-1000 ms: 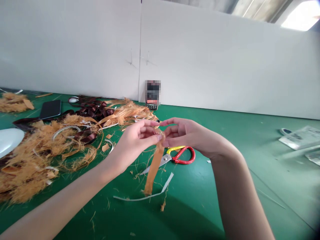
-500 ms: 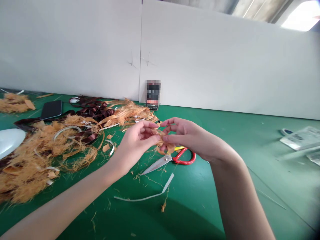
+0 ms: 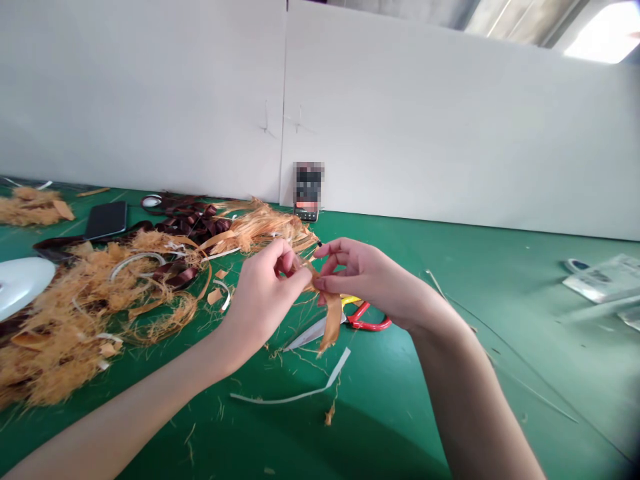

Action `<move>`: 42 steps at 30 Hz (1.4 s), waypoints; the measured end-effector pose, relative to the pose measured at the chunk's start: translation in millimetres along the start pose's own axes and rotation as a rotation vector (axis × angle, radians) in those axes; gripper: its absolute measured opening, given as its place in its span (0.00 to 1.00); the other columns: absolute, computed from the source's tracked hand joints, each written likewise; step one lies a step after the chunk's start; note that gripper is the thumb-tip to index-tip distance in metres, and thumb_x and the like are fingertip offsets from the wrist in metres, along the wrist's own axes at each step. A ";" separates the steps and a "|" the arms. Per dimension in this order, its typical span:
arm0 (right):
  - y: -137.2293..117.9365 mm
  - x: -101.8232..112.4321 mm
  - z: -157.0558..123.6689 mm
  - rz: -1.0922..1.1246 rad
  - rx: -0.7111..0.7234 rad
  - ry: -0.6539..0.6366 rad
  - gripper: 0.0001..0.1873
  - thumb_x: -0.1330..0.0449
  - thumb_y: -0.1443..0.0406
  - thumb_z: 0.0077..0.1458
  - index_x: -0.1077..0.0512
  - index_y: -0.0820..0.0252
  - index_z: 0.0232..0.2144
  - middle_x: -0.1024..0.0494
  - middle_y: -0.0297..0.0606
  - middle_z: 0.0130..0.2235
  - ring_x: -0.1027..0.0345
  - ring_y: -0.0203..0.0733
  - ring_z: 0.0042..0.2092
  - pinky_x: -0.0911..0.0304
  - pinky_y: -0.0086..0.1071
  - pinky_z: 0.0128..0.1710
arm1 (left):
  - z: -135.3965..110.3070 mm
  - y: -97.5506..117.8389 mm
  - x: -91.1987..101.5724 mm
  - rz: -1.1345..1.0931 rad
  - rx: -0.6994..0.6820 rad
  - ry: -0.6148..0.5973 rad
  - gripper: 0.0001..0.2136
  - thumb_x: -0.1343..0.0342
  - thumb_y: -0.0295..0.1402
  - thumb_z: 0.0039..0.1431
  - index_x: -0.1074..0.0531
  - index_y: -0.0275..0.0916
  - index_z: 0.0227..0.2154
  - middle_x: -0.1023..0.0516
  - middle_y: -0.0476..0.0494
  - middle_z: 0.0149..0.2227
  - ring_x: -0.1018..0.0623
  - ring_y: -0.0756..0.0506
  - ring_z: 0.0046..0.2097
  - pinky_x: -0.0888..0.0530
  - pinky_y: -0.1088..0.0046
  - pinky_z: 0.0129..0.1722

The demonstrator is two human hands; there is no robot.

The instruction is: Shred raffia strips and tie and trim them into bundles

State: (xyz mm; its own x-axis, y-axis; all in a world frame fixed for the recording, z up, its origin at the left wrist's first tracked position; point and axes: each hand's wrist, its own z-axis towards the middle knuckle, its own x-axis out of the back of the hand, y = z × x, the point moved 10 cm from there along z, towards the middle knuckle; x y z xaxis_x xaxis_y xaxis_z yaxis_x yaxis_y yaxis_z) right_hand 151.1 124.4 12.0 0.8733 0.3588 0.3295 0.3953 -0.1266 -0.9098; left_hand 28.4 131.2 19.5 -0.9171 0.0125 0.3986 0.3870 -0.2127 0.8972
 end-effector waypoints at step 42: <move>-0.7 21.1 -1.8 0.179 0.056 0.109 0.09 0.35 0.66 0.50 0.27 0.61 0.35 0.26 0.31 0.27 0.39 0.25 0.23 0.42 0.23 0.23 | -4.1 -12.6 -30.9 -0.423 0.288 -0.373 0.11 0.38 0.37 0.52 0.27 0.38 0.37 0.23 0.47 0.37 0.24 0.47 0.42 0.31 0.72 0.42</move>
State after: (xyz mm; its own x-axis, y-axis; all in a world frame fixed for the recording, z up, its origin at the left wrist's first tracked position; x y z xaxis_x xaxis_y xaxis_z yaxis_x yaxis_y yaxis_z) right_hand 169.8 130.4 20.0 0.9549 0.2329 0.1843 0.2176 -0.1264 -0.9678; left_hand 51.5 129.5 -4.9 -0.9213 0.3887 -0.0086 0.0566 0.1560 0.9861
